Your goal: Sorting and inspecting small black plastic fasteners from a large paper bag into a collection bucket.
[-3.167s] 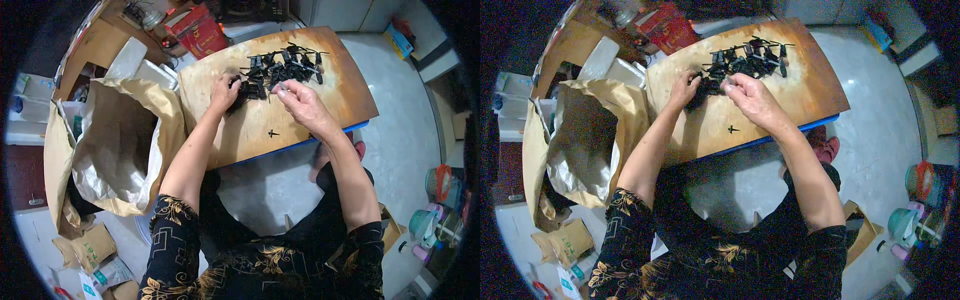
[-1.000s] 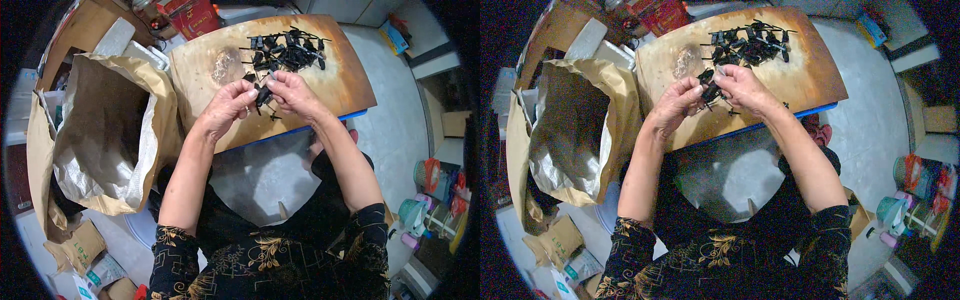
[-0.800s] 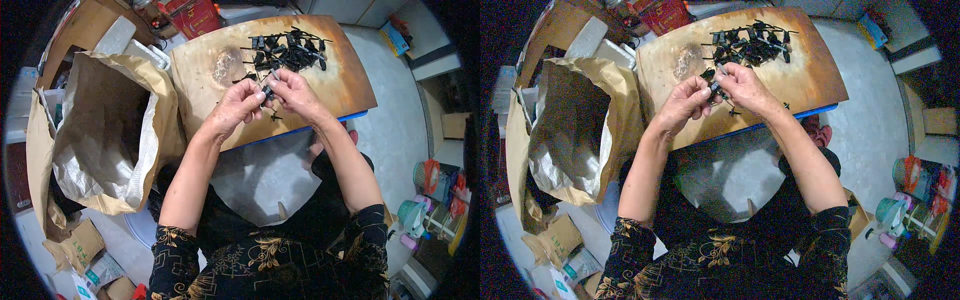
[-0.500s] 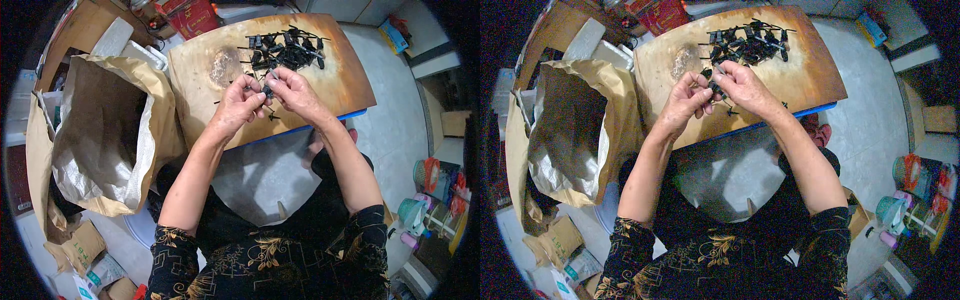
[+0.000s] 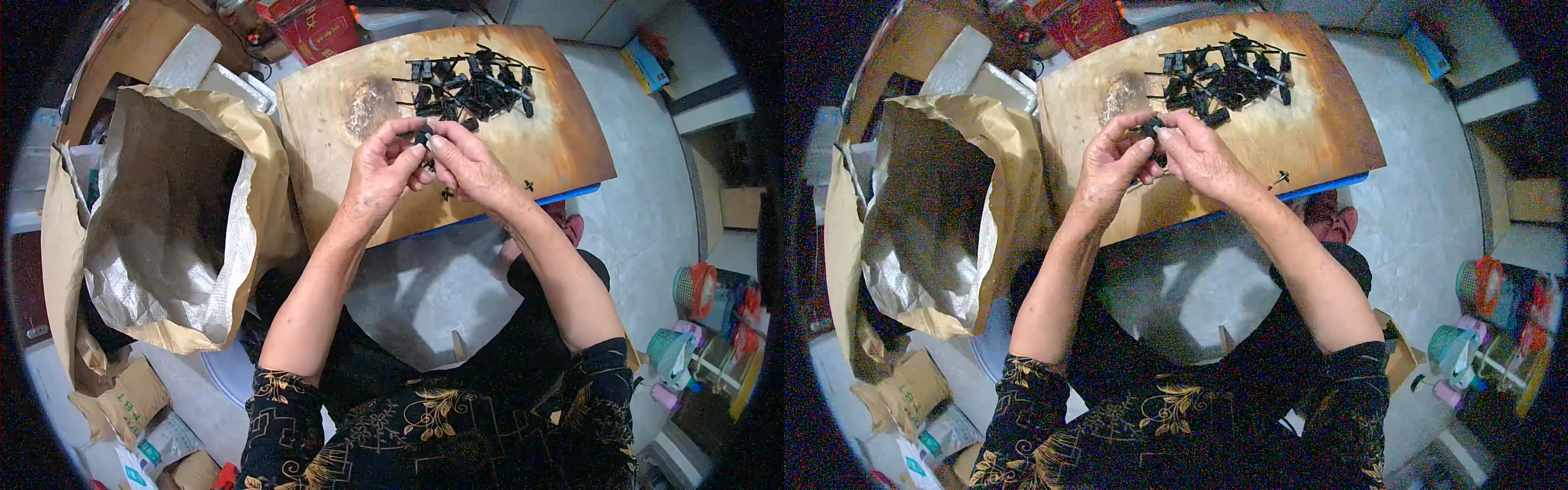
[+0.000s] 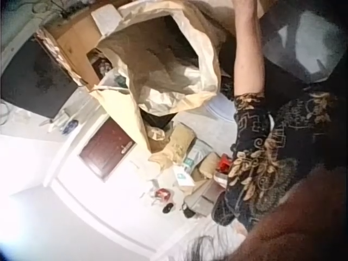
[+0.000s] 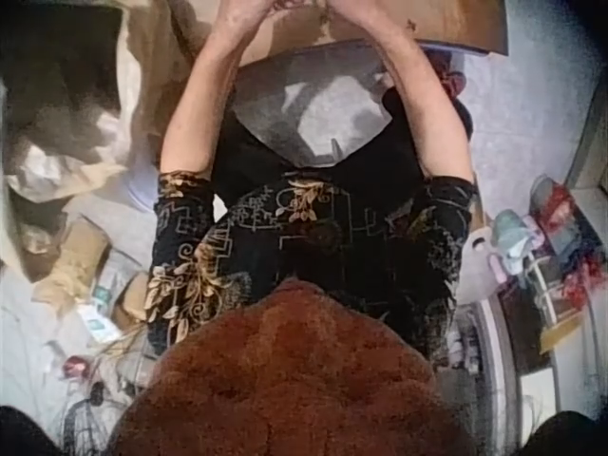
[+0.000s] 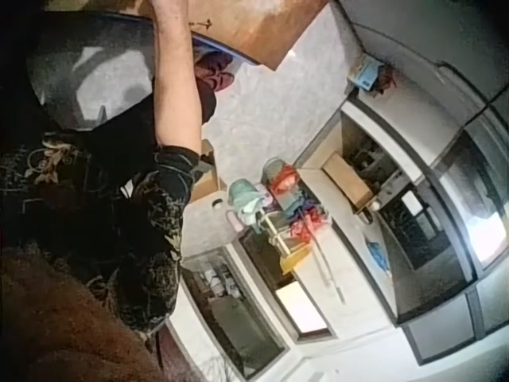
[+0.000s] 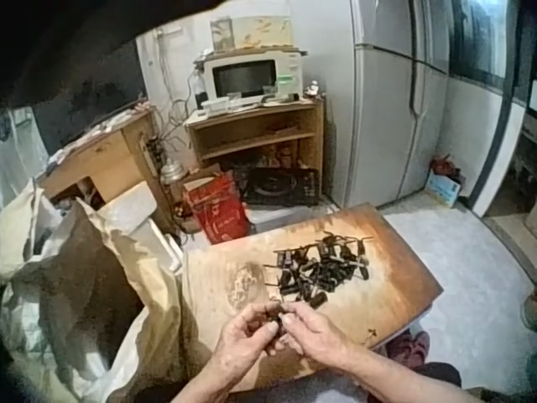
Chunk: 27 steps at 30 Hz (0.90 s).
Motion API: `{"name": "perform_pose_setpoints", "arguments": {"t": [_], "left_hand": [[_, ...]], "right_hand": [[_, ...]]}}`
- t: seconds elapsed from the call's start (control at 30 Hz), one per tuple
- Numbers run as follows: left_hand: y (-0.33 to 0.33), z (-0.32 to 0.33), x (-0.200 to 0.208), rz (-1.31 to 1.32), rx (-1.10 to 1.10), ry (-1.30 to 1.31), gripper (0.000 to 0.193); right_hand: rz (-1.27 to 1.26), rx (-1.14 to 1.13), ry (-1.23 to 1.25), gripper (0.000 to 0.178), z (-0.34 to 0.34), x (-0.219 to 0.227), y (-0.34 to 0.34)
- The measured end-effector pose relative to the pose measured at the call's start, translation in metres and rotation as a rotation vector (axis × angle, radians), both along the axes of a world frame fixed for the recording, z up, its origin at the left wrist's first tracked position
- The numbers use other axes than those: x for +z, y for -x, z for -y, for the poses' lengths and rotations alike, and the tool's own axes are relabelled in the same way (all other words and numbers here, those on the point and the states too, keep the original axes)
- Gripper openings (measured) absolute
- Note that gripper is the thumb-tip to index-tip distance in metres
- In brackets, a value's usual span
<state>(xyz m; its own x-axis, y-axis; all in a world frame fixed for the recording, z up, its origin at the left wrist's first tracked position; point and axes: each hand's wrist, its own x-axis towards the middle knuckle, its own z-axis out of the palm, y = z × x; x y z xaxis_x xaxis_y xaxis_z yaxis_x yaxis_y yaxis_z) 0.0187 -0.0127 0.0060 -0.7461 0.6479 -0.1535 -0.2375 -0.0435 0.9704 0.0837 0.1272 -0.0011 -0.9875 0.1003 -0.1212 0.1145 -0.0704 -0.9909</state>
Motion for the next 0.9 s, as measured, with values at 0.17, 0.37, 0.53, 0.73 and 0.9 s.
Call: {"name": "perform_pose_setpoints", "arguments": {"t": [0.17, 0.37, 0.53, 0.73, 0.9], "left_hand": [[-0.002, -0.002, 0.005, -0.048, 0.026, 0.022, 0.027], [-0.003, -0.004, -0.003, -0.039, 0.113, 0.025, 0.025], [-0.003, -0.006, -0.002, -0.098, 0.144, 0.050, 0.024], [-0.006, -0.006, -0.018, -0.550, 0.327, 0.173, 0.025], [-0.002, -0.003, -0.026, -0.846, 0.333, 0.342, 0.025]], "right_hand": [[-0.003, -0.005, 0.032, 0.035, 0.006, 0.003, 0.004], [0.025, -0.034, 0.061, 0.035, 0.013, 0.003, 0.007], [0.009, -0.037, 0.068, 0.034, 0.013, -0.002, 0.010], [0.027, -0.036, -0.090, 0.032, 0.014, -0.008, 0.015], [0.205, 0.003, 0.015, 0.029, 0.018, -0.004, 0.020]]}}
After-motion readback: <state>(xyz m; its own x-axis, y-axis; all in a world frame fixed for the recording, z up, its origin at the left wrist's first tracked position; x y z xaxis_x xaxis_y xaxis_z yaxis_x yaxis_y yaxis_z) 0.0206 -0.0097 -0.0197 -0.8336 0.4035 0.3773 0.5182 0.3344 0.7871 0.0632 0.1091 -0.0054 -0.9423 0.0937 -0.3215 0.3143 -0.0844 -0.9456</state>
